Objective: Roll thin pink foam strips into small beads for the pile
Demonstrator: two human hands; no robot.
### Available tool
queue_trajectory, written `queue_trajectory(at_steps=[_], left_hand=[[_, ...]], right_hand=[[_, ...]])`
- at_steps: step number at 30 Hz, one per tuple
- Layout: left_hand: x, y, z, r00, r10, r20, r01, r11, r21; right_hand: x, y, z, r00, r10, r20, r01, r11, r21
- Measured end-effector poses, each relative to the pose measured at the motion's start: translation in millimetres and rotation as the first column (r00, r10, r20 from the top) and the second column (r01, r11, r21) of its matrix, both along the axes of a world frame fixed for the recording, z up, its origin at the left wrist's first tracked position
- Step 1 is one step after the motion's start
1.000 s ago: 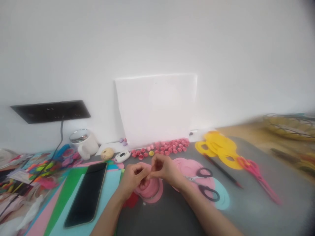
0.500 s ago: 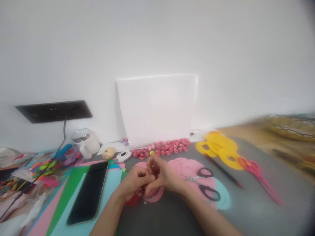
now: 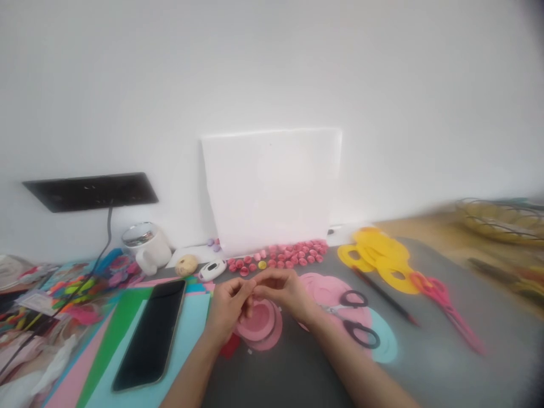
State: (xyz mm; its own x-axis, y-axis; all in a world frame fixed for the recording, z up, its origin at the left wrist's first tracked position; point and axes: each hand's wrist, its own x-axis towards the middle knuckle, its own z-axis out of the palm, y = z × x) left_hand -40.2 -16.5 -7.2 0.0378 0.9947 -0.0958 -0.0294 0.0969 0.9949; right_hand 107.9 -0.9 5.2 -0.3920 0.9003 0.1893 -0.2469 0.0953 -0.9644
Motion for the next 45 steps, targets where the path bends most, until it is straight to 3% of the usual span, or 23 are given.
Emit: queue_trajectory(at_steps=[4, 7, 10, 13, 14, 16, 19, 22, 31, 38, 45], left_hand=[[-1.1, -0.1, 3.2, 0.995, -0.075, 0.062, 0.074, 0.997, 0.021], [-1.4, -1.3, 8.8, 0.984, -0.146, 0.099, 0.144, 0.989, 0.029], [-0.2, -2.6, 12.0, 0.970, -0.180, 0.166, 0.179, 0.984, 0.018], [1.7, -2.2, 9.7, 0.970, -0.162, 0.183, 0.161, 0.987, 0.018], [2.0, -1.5, 8.0, 0.977, -0.138, 0.161, 0.136, 0.990, 0.025], [1.7, 0.0, 4.2, 0.993, -0.081, 0.090, 0.077, 0.996, 0.051], [-0.6, 1.5, 0.3, 1.000, -0.023, -0.012, 0.025, 0.993, 0.112], [-2.2, 1.6, -0.8, 0.996, 0.001, -0.089, 0.015, 0.984, 0.177], [-1.9, 2.0, -3.8, 0.997, 0.051, -0.053, -0.040, 0.981, 0.188], [1.5, 1.6, 0.9, 0.994, 0.111, -0.003, -0.109, 0.980, 0.168], [0.8, 1.3, 0.1, 0.998, 0.060, -0.005, -0.058, 0.981, 0.183]], right_hand=[[-2.4, 5.2, -12.0, 0.982, -0.179, 0.067, 0.162, 0.965, 0.206], [-3.2, 9.1, -23.6, 0.922, -0.379, 0.083, 0.310, 0.848, 0.430], [-4.6, 9.5, -30.2, 0.853, -0.516, 0.073, 0.380, 0.711, 0.591], [-6.2, 6.8, -29.2, 0.824, -0.564, 0.053, 0.396, 0.640, 0.658], [-6.6, 5.7, -27.5, 0.825, -0.563, 0.045, 0.405, 0.646, 0.647], [-6.7, 3.8, -23.1, 0.840, -0.541, 0.030, 0.440, 0.713, 0.545], [-5.5, 3.1, -17.6, 0.878, -0.478, 0.003, 0.465, 0.855, 0.229], [-3.6, 5.6, -17.2, 0.906, -0.419, -0.058, 0.419, 0.908, -0.011], [-0.9, 12.3, -23.0, 0.911, -0.379, -0.161, 0.346, 0.916, -0.202], [0.7, 10.2, -19.2, 0.916, -0.370, -0.153, 0.330, 0.914, -0.235], [1.1, 8.9, -17.8, 0.918, -0.371, -0.142, 0.331, 0.912, -0.243]])
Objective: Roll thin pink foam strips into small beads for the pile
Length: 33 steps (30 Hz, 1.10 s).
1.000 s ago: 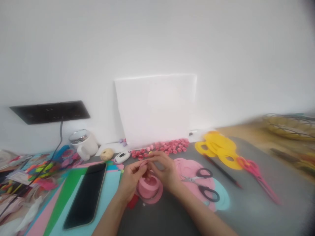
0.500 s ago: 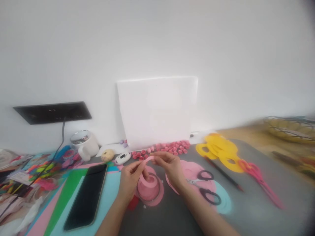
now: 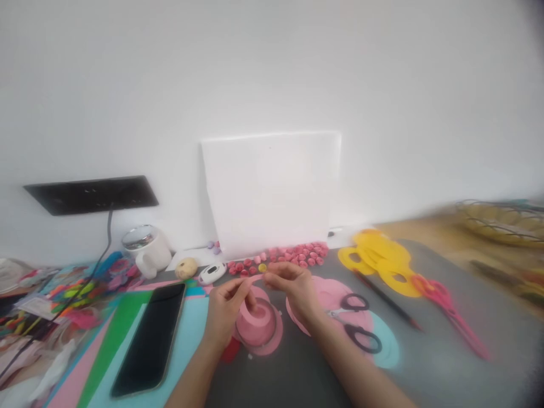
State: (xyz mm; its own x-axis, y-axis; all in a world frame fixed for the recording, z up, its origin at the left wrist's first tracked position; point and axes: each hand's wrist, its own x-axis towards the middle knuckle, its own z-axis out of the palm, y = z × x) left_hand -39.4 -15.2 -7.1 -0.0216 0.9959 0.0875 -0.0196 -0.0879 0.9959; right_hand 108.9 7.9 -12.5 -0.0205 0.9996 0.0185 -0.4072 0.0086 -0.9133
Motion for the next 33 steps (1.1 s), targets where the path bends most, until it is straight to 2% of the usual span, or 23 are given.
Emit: queue_trajectory(at_steps=[6, 15, 21, 25, 33], left_hand=[[-0.7, -1.2, -0.2, 0.999, -0.028, -0.015, 0.028, 1.000, 0.006], [-0.9, -0.2, -3.1, 1.000, -0.016, -0.003, 0.016, 1.000, 0.004], [-0.6, 0.0, 0.1, 1.000, 0.004, 0.012, -0.003, 1.000, -0.005], [0.0, -0.6, 1.3, 1.000, -0.004, 0.015, 0.004, 1.000, -0.012], [-0.4, -0.7, -0.3, 1.000, -0.021, 0.000, 0.021, 1.000, -0.019]], right_hand=[[-1.4, 2.6, -2.2, 0.998, 0.055, 0.016, -0.056, 0.996, 0.069], [0.9, 6.9, -6.8, 0.995, 0.102, -0.014, -0.102, 0.995, 0.004], [3.0, 8.9, -9.4, 0.982, 0.173, -0.069, -0.176, 0.983, -0.043], [3.5, 9.5, -10.9, 0.985, 0.143, -0.100, -0.152, 0.985, -0.081], [3.0, 4.0, -4.2, 0.986, 0.163, -0.045, -0.165, 0.986, -0.028]])
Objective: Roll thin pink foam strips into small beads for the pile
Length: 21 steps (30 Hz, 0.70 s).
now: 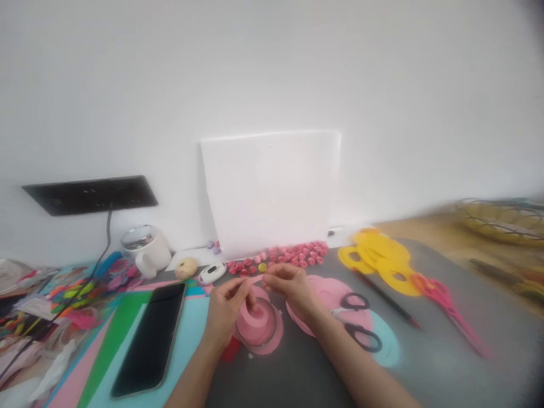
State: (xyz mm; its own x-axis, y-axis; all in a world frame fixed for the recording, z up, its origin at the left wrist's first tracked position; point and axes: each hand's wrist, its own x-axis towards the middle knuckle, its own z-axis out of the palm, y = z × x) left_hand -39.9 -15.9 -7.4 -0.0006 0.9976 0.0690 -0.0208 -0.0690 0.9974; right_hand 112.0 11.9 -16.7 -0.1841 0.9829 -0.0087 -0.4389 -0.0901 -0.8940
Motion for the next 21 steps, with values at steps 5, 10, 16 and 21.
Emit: queue_trajectory(at_steps=[5, 10, 16, 21], left_hand=[[1.1, -0.1, -0.5, 0.999, -0.011, -0.030, 0.012, 1.000, 0.013], [1.9, 0.3, 1.5, 1.000, 0.006, -0.013, -0.006, 1.000, 0.009], [1.6, 0.7, 1.5, 1.000, 0.014, 0.026, -0.014, 1.000, -0.008], [1.9, 0.7, 2.7, 0.998, 0.027, 0.057, -0.025, 0.999, -0.024]], right_hand=[[-0.9, 1.5, -0.1, 1.000, -0.005, 0.011, 0.005, 1.000, 0.021], [-0.1, 5.5, -6.2, 0.999, -0.035, 0.003, 0.035, 0.999, 0.004], [1.2, 4.7, -4.5, 1.000, 0.010, -0.022, -0.010, 1.000, -0.005], [1.1, 4.1, -1.3, 0.998, 0.043, -0.039, -0.044, 0.998, -0.038]])
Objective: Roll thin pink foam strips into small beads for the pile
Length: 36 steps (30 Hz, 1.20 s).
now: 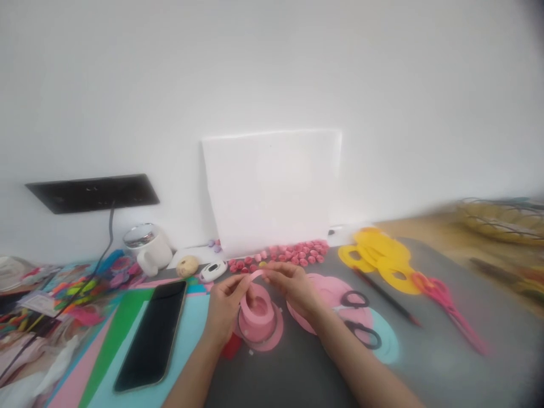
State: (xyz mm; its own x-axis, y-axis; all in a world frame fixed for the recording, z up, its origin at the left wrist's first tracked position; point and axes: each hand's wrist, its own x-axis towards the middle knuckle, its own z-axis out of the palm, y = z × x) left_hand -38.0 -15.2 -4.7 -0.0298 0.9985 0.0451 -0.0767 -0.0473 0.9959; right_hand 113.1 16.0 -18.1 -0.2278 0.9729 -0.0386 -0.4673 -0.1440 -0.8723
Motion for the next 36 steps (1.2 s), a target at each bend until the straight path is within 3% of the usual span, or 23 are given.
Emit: queue_trajectory(at_steps=[12, 18, 36], left_hand=[[0.3, 0.6, -1.9, 1.000, -0.003, 0.001, 0.003, 1.000, -0.006], [0.4, -0.2, 0.5, 1.000, -0.008, -0.001, 0.008, 1.000, 0.008], [0.1, 1.5, -0.2, 0.998, 0.052, -0.029, -0.052, 0.999, 0.017]], right_hand=[[2.2, 2.5, -6.4, 0.995, -0.100, -0.006, 0.099, 0.994, -0.044], [1.3, 2.0, -4.2, 0.996, -0.086, -0.004, 0.086, 0.996, 0.008], [4.2, 6.3, -9.2, 0.998, -0.046, -0.048, 0.045, 0.998, -0.037]])
